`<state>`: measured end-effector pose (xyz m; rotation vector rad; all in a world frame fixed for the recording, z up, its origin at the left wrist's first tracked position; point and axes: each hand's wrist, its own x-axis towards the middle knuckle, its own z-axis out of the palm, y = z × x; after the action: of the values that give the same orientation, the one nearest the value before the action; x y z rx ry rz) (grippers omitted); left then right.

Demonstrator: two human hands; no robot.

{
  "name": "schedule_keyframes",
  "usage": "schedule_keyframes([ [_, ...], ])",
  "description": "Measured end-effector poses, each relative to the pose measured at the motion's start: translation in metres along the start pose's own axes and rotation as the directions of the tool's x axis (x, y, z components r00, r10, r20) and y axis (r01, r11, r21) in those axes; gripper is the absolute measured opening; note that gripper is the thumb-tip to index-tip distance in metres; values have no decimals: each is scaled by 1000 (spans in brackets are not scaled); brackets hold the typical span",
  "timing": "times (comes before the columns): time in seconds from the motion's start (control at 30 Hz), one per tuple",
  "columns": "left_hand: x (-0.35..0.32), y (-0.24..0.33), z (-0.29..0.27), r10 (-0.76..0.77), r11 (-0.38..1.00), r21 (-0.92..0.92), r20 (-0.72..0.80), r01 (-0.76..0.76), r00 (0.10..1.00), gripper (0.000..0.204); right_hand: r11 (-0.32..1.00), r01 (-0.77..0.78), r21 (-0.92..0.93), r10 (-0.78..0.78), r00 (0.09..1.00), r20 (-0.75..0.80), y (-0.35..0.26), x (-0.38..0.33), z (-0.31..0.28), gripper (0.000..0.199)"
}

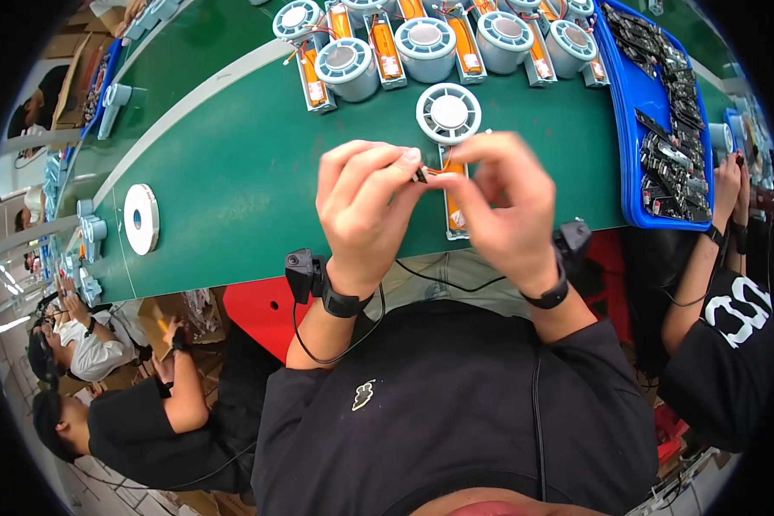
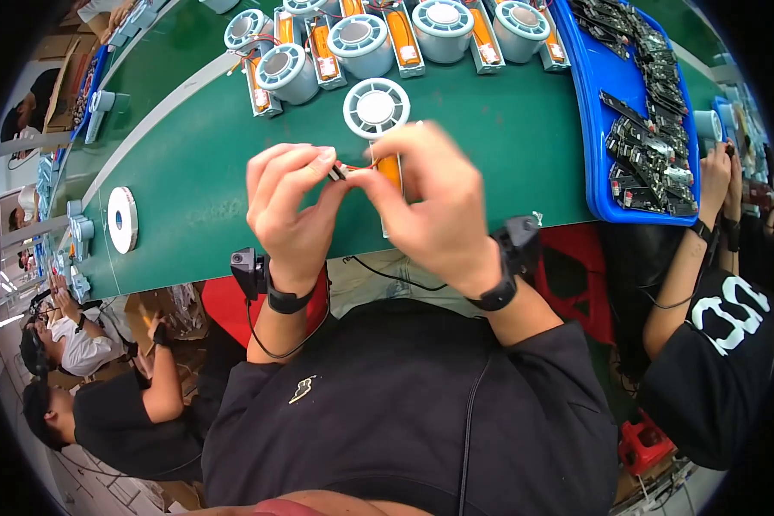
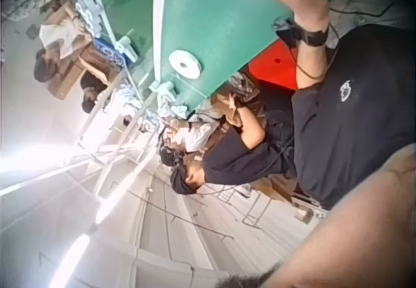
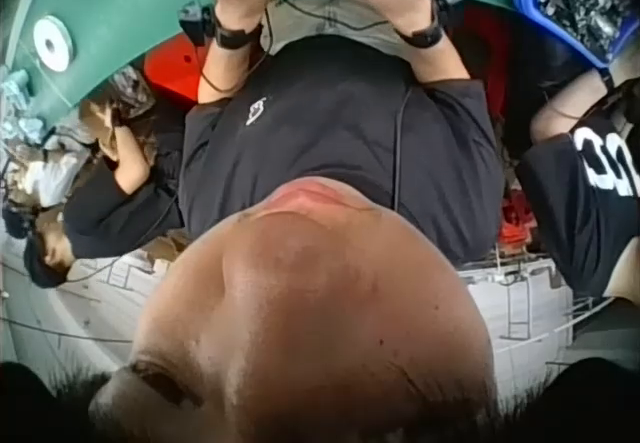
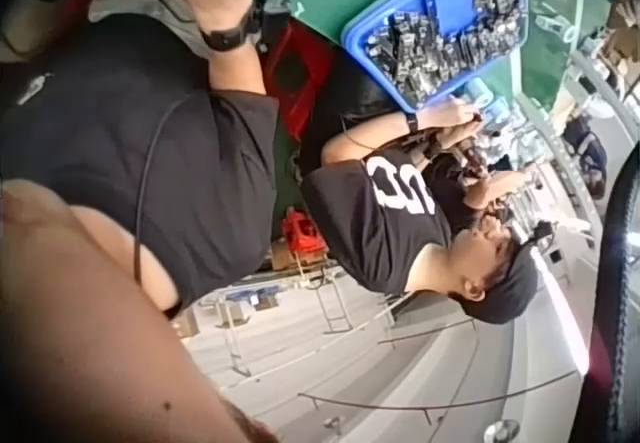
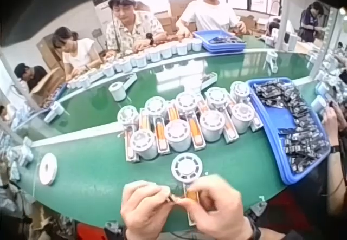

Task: The person assembles a handheld fan by connecting wires from a fan housing to a circuit board and fitting the board into the handle. They then press a fan cover onto the housing and place the completed unit on the table before repeating the process.

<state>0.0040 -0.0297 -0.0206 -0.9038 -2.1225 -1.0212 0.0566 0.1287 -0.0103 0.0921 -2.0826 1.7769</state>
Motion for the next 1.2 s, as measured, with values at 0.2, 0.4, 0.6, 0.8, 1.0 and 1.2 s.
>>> schedule_keyframes([
  [0.2, -8, 2, -12, -261, 945, -146, 207, 294, 943, 40, 904, -197, -379, 145, 976, -160, 4, 9, -18, 5],
  [0.4, -2, 4, -13, -268, 827, -398, 345, 399, 900, 42, 842, 373, -390, -363, 926, 103, 20, 4, -17, 7],
  [0.6, 2, -1, -4, -316, 719, -520, 347, 462, 883, 33, 978, -35, -205, 68, 986, 154, 9, 16, -29, 12],
  [0.8, 2, -1, 4, -208, 822, -455, 321, 343, 924, 29, 916, 201, -348, -98, 952, 291, -4, 22, -31, 10],
  [1.0, 8, 1, 9, -167, 855, -431, 295, 287, 941, 26, 941, 65, -332, 27, 964, 264, -3, 24, -40, 4],
  [1.2, 8, 1, 7, -208, 855, -423, 252, 301, 945, 25, 954, 104, -280, -11, 950, 312, 5, 26, -35, 8],
])
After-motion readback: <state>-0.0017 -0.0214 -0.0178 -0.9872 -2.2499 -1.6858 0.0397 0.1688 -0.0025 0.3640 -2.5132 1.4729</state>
